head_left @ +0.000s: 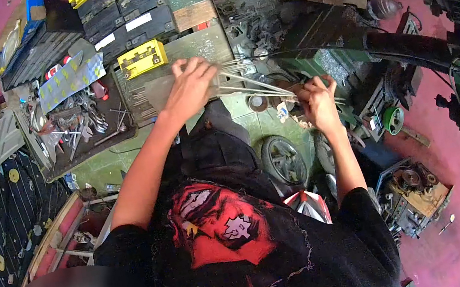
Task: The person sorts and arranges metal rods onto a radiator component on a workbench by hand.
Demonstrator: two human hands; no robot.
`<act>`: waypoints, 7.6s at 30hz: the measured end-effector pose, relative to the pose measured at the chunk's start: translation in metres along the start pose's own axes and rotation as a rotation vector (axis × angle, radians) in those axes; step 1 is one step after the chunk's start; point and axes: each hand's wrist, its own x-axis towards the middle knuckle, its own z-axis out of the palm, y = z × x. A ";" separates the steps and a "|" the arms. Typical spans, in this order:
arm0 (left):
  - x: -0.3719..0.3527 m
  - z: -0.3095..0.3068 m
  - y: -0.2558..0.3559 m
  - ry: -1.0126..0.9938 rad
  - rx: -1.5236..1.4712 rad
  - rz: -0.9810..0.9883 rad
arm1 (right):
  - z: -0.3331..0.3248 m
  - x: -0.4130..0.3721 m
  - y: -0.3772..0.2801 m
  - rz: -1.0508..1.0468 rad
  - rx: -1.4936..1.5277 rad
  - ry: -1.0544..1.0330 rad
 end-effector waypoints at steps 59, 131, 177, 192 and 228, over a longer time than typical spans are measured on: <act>-0.011 0.026 0.002 0.109 0.070 -0.055 | 0.064 0.024 -0.028 -0.050 -0.023 0.125; -0.047 0.041 -0.018 0.204 0.019 -0.222 | 0.151 0.134 -0.118 -0.231 0.297 0.304; -0.447 -0.084 -0.159 0.792 0.127 -0.982 | 0.143 0.155 -0.373 -0.221 0.081 0.239; -0.560 -0.126 -0.255 0.821 0.121 -1.377 | 0.165 0.255 -0.642 -0.804 0.077 -0.080; -0.513 -0.161 -0.433 0.719 0.229 -1.652 | 0.299 0.531 -0.870 -1.632 -0.291 -0.171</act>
